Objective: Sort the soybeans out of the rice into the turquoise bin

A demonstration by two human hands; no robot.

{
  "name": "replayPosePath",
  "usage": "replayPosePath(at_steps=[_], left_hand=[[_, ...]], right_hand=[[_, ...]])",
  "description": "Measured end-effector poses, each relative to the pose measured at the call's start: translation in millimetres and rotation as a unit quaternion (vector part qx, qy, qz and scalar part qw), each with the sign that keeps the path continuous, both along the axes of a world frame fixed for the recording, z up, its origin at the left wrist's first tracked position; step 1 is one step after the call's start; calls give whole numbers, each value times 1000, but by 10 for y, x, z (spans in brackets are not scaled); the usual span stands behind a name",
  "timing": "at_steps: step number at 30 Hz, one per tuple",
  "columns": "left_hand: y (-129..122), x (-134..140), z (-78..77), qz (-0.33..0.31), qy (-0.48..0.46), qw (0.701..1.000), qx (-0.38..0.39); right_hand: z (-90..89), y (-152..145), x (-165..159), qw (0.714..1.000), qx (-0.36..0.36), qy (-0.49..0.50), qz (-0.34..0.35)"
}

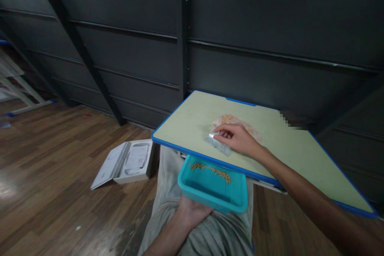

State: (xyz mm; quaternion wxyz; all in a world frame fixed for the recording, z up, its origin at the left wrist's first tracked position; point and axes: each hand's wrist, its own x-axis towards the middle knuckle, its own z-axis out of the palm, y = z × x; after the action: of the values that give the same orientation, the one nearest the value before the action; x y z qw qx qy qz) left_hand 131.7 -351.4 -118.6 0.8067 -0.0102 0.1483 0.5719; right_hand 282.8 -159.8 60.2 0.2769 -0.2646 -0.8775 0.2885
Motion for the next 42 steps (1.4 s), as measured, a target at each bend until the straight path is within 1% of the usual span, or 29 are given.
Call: replayPosePath(at_steps=[3, 6, 11, 13, 16, 21, 24, 28, 32, 38, 42], left_hand=[[-5, -10, -27, 0, 0, 1000, 3], [-4, -22, -49, -1, 4, 1000, 17], [10, -42, -158, -16, -16, 996, 82], [14, -49, -217, -21, -22, 994, 101], [17, -59, -285, -27, -17, 994, 109], [22, -72, -330, -32, -11, 993, 115], [18, -72, -322, -30, -7, 993, 115], [12, -57, -273, -26, 0, 994, 108], [13, -40, -228, -18, 9, 995, 95], [-7, -69, -172, -23, 34, 998, 54], [-15, -66, -117, -22, 29, 997, 62]], right_hand=[[16, 14, -30, 999, 39, -4, -28], [10, 44, -55, 997, 53, -10, -50], [11, 94, -63, 994, 74, -14, -83], [16, 103, -53, 992, 79, -15, -96], [19, 109, -40, 990, 80, -15, -114], [16, 118, -23, 986, 81, -12, -142], [28, 116, 1, 984, 87, -11, -153], [62, 99, 60, 983, 92, -7, -156], [86, 92, 128, 983, 97, 19, -158], [90, 139, 186, 981, 92, 45, -163], [88, 161, 200, 981, 105, 35, -160]])
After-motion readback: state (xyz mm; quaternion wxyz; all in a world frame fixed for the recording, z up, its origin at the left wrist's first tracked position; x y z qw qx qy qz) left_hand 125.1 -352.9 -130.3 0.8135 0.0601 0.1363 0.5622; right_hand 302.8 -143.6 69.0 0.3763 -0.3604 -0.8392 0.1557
